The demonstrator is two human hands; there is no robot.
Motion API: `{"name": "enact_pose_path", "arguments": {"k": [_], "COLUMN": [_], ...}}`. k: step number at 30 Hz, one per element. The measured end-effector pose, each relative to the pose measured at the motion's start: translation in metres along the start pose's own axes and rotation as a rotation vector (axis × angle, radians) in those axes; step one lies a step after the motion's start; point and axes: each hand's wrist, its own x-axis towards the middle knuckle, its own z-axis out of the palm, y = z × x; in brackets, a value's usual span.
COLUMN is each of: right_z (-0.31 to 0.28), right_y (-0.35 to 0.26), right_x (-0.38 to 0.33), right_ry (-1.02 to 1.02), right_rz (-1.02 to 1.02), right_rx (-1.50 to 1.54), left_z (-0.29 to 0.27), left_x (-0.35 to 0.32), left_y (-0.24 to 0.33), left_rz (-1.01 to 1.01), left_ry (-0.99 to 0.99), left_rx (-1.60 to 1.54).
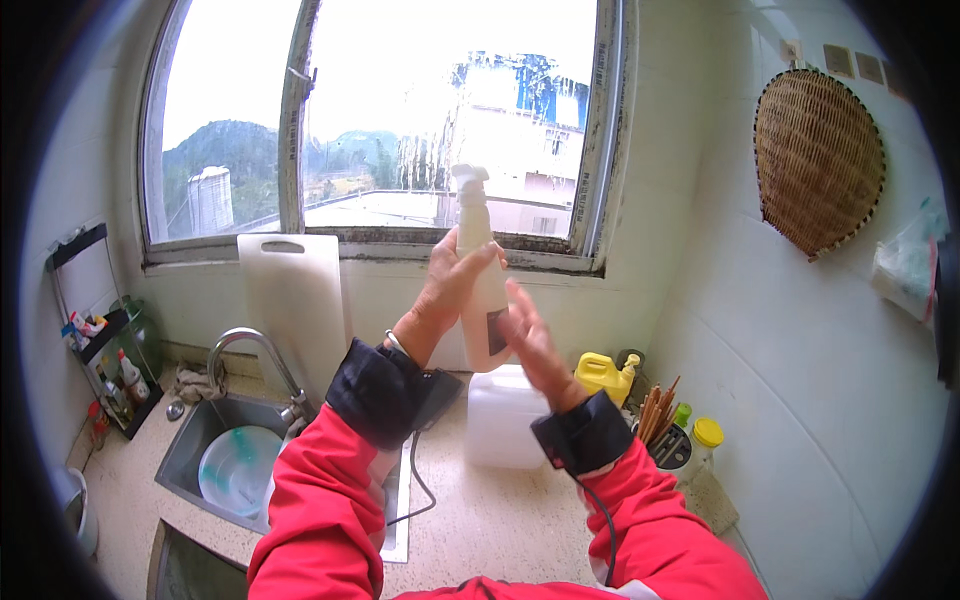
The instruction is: The person assembles a spray bottle by attaching the nozzle and tube, then fills it with liquid from a larger container. They test the spray on a window and later place the bottle on the floor among other items.
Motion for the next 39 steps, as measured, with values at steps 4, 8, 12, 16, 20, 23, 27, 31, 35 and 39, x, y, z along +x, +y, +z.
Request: {"name": "enact_pose_path", "arguments": {"k": [4, 8, 12, 16, 20, 23, 27, 31, 35, 39], "right_z": [-0.004, -0.013, -0.020, -0.027, -0.038, -0.040, -0.033, -0.028, -0.027, -0.023], "right_y": [0.022, 0.014, 0.005, 0.009, 0.015, 0.023, 0.037, 0.053, 0.064, 0.071], "right_x": [0.005, 0.027, 0.054, 0.075, 0.085, 0.073, 0.033, 0.002, -0.016, -0.023], "right_ry": [0.037, 0.109, 0.138, 0.187, 0.272, 0.380, 0.346, 0.295, 0.252, 0.230], "right_rz": [0.028, -0.033, -0.101, -0.118, -0.136, -0.184, -0.142, -0.106, -0.043, -0.040], "right_rx": [-0.007, -0.044, -0.076, -0.165, -0.477, -0.672, -0.614, -0.540, -0.508, -0.510], "left_z": [0.002, -0.001, -0.007, -0.018, -0.035, -0.055, -0.081, -0.101, -0.114, -0.127], "left_x": [0.027, 0.056, 0.088, 0.111, 0.138, 0.159, 0.178, 0.183, 0.191, 0.193], "left_y": [-0.004, 0.003, 0.005, -0.001, -0.018, -0.027, -0.028, -0.023, -0.023, -0.023], "left_rz": [-0.029, -0.122, -0.109, -0.082, -0.065, -0.038, 0.071, 0.044, 0.061, 0.060], "left_ry": [0.009, 0.001, -0.065, -0.135, -0.073, -0.026, -0.007, -0.025, 0.042, 0.016], "left_rx": [-0.034, -0.184, -0.213, -0.203, -0.226, -0.168, 0.017, 0.068, 0.070, 0.077]}}
